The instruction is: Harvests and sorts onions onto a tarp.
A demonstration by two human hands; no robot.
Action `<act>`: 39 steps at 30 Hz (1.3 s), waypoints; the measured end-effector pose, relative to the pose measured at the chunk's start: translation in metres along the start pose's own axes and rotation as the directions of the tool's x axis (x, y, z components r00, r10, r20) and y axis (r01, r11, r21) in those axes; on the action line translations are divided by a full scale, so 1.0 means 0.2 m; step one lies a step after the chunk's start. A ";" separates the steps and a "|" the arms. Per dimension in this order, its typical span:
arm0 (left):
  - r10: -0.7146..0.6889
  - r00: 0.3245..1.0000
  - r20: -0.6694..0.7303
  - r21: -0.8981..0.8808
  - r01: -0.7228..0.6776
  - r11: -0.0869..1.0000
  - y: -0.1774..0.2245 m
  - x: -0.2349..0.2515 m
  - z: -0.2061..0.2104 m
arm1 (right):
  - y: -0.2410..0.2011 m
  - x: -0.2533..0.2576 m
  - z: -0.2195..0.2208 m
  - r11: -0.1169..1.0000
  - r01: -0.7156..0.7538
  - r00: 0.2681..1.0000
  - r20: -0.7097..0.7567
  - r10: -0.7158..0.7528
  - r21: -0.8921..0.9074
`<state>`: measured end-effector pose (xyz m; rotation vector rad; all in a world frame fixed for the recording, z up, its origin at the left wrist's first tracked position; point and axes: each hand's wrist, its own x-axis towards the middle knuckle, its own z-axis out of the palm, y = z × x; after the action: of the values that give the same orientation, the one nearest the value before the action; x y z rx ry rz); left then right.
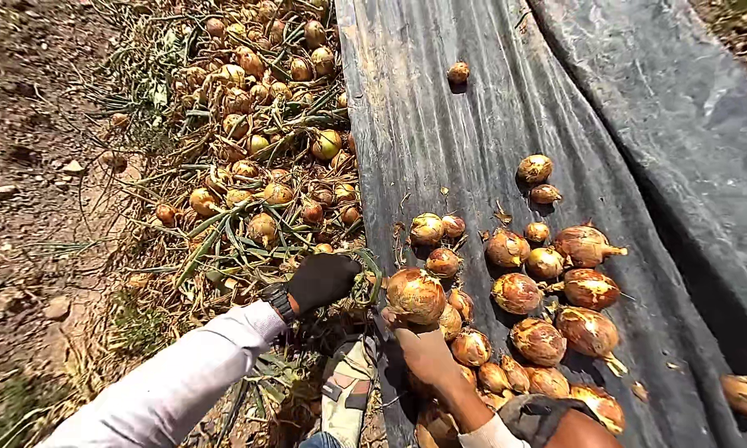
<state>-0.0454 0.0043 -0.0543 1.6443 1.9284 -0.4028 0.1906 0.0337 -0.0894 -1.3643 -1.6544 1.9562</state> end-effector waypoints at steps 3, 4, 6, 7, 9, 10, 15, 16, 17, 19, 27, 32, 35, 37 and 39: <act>-0.205 0.979 -0.014 0.073 0.205 0.976 -0.20 0.13 -0.05 | -0.09 0.07 -0.13 0.989 -0.145 0.965 -0.225 0.136 -0.023; -0.257 0.963 0.083 0.079 0.250 0.965 -0.20 0.16 -0.08 | -0.07 0.11 -0.17 0.990 -0.142 0.957 -0.257 0.132 -0.020; -0.340 0.916 0.214 0.085 0.329 0.940 -0.20 0.22 -0.02 | -0.03 0.15 -0.25 0.998 -0.049 0.969 -0.240 0.059 0.047; -0.380 0.903 0.199 0.089 0.369 0.925 -0.21 0.26 0.06 | -0.02 0.16 -0.28 0.998 -0.020 0.974 -0.226 0.033 0.057; -0.403 0.914 0.044 0.082 0.399 0.913 -0.26 0.32 0.22 | 0.00 0.16 -0.27 0.999 0.011 0.982 -0.190 -0.003 0.045; -0.413 0.903 0.117 0.072 0.407 0.911 -0.24 0.31 0.16 | 0.01 0.16 -0.26 0.999 0.020 0.985 -0.170 -0.015 0.032; -0.149 0.989 -0.010 -0.297 0.139 0.945 -0.25 0.20 0.03 | -0.05 0.14 -0.19 0.995 -0.039 0.996 -0.087 0.031 -0.092; -0.098 0.995 -0.032 -0.440 0.074 0.895 -0.20 0.16 0.02 | -0.07 0.12 -0.18 0.993 -0.065 0.996 -0.068 0.058 -0.103; -0.062 0.998 -0.019 -0.570 0.040 0.821 -0.12 0.11 -0.01 | -0.09 0.11 -0.16 0.990 -0.086 0.995 -0.052 0.081 -0.108; 0.018 0.998 0.067 -0.790 0.042 0.611 0.04 0.00 -0.07 | -0.08 0.08 -0.13 0.988 -0.090 0.996 0.010 0.092 -0.123; 0.192 0.934 0.302 -0.831 0.159 0.533 0.05 -0.26 -0.13 | -0.07 0.04 -0.12 0.988 0.157 0.961 0.231 -0.151 -0.006; 0.269 0.922 0.279 -0.815 0.080 0.574 0.06 -0.27 -0.13 | -0.06 0.02 -0.11 0.968 0.022 0.949 0.301 -0.099 0.249; 0.138 0.989 0.045 -0.569 -0.088 0.817 0.00 -0.20 -0.13 | -0.05 0.04 -0.11 0.982 -0.023 0.952 0.305 -0.037 0.189; 0.116 0.960 -0.253 -0.221 -0.175 0.959 -0.01 -0.12 -0.11 | -0.06 0.05 -0.11 0.998 0.041 0.962 0.267 -0.055 0.056; 0.007 0.936 -0.351 -0.198 -0.081 0.977 -0.02 -0.05 -0.15 | -0.03 0.08 -0.10 0.999 0.015 0.987 0.157 -0.023 0.048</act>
<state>-0.0547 0.0125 -0.0253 1.6998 2.0962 0.1214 0.1947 0.0589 -0.0898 -1.1999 -1.6702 2.1271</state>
